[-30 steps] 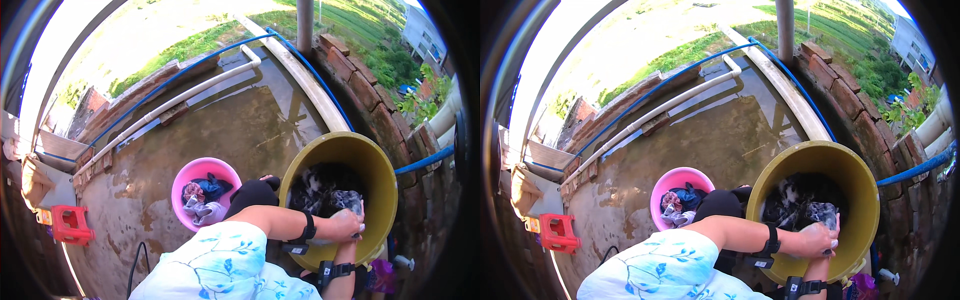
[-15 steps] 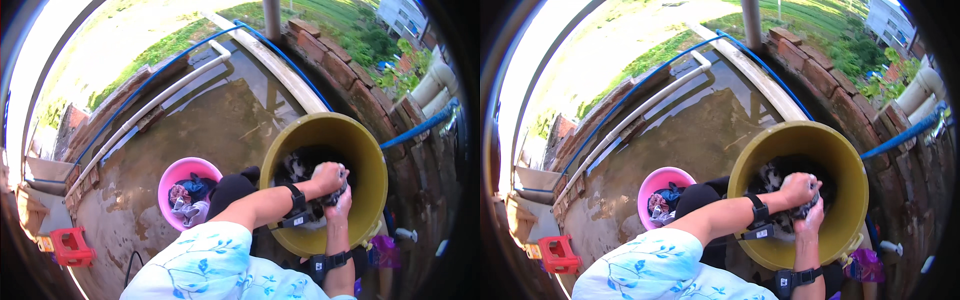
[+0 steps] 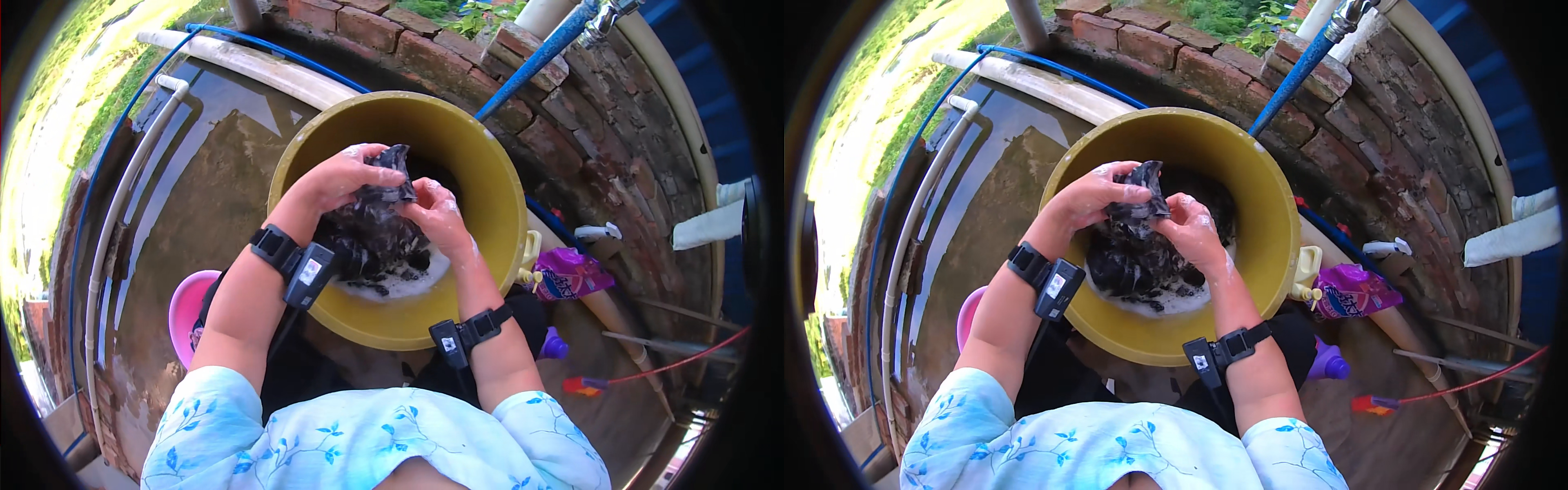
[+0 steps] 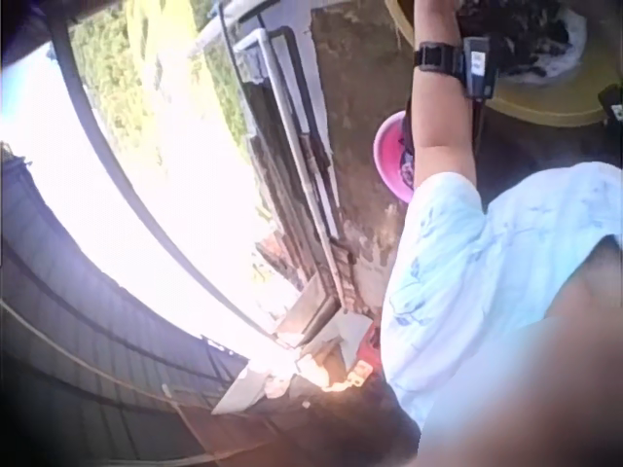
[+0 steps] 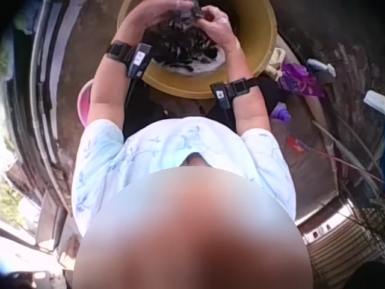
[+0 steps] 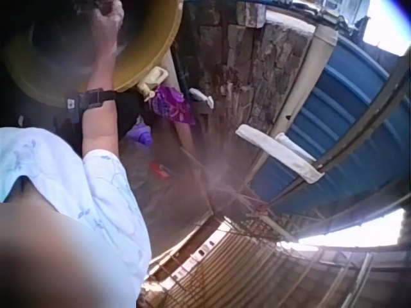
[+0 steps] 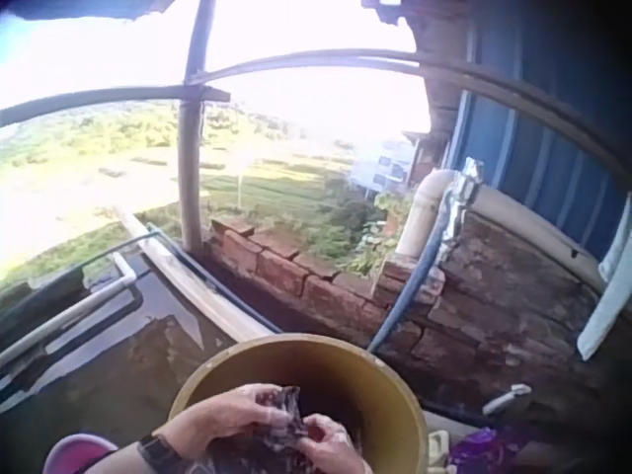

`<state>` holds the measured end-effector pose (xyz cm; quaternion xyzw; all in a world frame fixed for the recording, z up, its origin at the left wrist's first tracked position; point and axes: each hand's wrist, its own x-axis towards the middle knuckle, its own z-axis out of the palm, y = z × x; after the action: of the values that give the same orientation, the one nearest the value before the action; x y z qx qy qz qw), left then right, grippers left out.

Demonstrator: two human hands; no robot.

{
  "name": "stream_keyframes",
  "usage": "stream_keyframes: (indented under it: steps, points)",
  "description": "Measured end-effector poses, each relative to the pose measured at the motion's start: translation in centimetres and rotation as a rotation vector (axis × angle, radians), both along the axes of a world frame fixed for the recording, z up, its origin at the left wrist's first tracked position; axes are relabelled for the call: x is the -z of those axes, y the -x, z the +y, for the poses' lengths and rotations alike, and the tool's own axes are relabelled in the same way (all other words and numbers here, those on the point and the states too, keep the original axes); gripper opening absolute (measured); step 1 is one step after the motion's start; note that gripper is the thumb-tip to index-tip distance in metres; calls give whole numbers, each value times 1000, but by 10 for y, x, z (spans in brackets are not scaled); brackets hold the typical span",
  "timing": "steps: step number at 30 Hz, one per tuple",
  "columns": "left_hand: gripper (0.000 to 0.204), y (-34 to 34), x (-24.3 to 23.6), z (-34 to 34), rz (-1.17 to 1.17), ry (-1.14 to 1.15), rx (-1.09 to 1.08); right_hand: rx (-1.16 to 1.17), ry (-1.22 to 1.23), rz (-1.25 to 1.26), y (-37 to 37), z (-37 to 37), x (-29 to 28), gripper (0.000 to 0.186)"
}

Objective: The person scrubs, rinses, and wrings items of clothing by hand in a bucket of soapy water, transferring them one at a time to a separate bowl.

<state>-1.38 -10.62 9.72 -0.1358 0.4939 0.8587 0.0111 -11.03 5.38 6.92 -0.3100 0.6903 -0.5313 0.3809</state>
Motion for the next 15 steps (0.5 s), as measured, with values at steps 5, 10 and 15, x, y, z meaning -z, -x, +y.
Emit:
stream_keyframes:
  steps: [5,10,15]
  points:
    - [40,-4,-17,-6,-346,614,98,70,335,-330,7,4,9,9]
    - [44,1,5,-9,-329,391,-178,177,621,-942,-7,0,-13,5]
    - [54,4,20,17,-9,47,-172,392,699,-1044,-10,-6,-34,21]
